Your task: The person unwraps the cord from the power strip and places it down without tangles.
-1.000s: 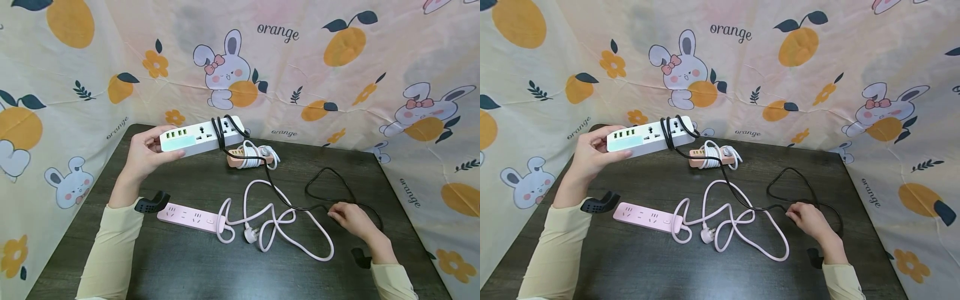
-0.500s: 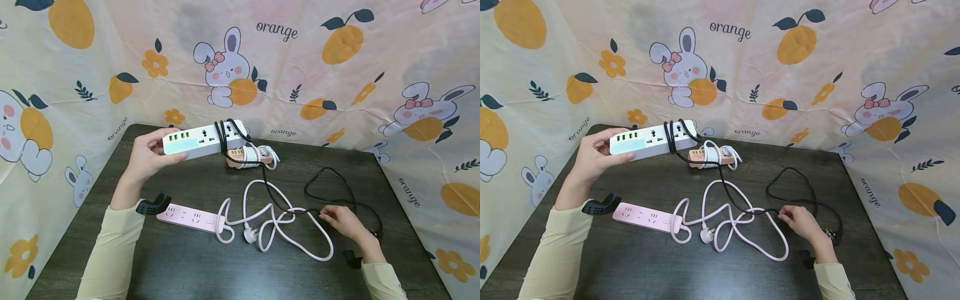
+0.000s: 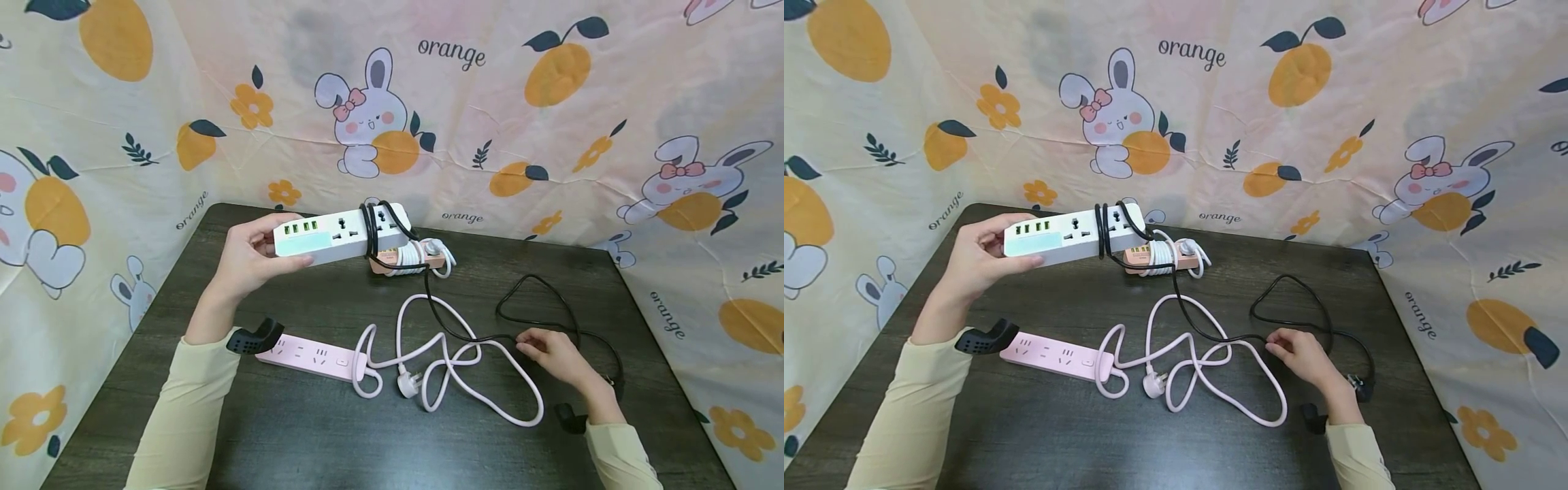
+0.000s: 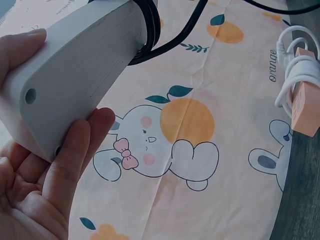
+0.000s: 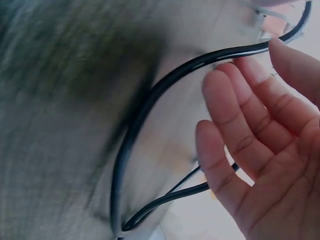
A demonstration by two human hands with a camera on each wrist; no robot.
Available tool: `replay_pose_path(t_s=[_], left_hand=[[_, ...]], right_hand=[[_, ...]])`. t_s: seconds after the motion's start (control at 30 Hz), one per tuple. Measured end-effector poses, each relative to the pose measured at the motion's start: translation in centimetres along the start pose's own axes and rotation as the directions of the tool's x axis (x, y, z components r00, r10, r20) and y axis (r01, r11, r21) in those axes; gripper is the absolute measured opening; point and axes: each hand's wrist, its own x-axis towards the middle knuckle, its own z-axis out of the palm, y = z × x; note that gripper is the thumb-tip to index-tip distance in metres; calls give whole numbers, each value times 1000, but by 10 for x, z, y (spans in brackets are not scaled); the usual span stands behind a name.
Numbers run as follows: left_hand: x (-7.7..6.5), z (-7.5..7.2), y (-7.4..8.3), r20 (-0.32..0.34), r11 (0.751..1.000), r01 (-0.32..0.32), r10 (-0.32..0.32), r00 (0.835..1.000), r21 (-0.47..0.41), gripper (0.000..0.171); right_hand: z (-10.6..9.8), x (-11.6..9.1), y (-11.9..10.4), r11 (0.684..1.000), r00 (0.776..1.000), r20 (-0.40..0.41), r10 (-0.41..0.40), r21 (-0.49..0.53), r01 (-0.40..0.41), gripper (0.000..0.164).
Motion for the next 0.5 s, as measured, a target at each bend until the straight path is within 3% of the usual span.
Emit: replay_pose_path(t_s=[0.27,0.5], left_hand=[[0,0,0,-6,1000,4,-4,1000,-12,49],[1,-1,-1,2,1000,-1,1,1000,14,49]], right_hand=[[-9,14,-20,997,993,-117,-34,62,41,9],[-17,37,-41,990,978,-166,-123,53,134,10]])
